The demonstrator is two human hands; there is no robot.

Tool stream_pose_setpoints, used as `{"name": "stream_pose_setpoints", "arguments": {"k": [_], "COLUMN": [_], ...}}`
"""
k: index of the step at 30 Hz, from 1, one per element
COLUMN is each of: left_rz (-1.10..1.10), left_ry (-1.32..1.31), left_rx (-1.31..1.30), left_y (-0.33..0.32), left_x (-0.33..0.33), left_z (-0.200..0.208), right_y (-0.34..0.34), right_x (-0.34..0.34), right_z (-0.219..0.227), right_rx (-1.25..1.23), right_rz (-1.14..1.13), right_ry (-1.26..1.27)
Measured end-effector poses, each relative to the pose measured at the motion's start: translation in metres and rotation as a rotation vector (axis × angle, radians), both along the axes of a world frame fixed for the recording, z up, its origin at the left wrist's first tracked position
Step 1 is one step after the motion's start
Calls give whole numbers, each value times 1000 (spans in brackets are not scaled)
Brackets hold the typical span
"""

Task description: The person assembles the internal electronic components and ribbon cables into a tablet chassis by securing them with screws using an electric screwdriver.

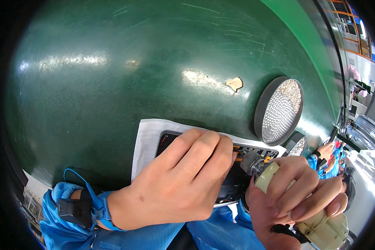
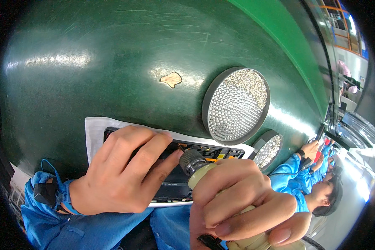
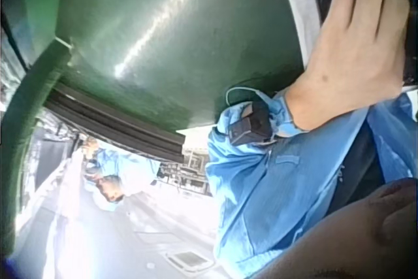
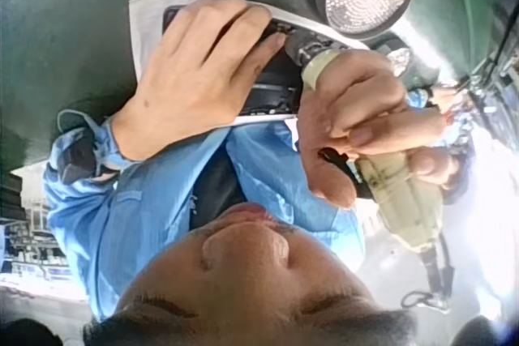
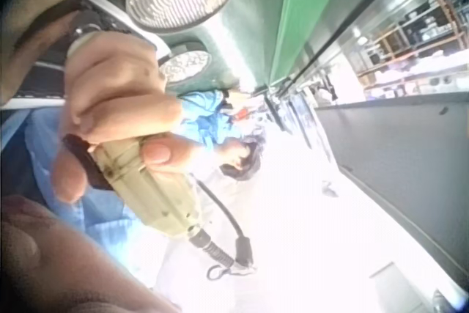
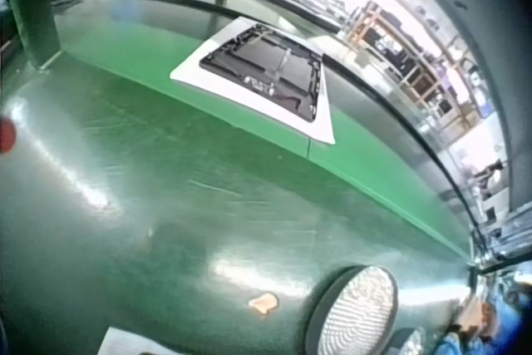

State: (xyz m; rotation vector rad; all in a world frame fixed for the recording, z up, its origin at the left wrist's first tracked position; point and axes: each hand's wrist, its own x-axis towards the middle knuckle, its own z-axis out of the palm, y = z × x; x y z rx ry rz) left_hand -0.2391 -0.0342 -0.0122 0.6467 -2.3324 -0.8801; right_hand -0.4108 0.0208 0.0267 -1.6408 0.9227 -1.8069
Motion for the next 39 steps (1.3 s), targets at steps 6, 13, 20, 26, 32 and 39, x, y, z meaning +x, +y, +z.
{"name": "stream_pose_setpoints", "arguments": {"k": [6,13,20,26,32,39], "left_rz": [-8,-59,-95,-147,270,414], "left_ry": [-4,18,-19,-97,-427,-300], "left_rx": [-40,-64,-146,-252,-54,356], "left_y": [1,-4,-1,-3,14,27], "left_x": [2,4,11,23,65,67], "left_z": [-3,-4,3,13,51,57], "right_y": [-5,-14,-4,30,139,154], "right_x": [6,14,17,4,11,17], "right_z": [-3,-17,-1,-5,14,10], "right_rx": [-20,-156,-44,-130,832,1189], "right_rz": [6,-58,-110,-388,-931,-978], "right_ry": [10,-49,-14,-4,1147,831]}}
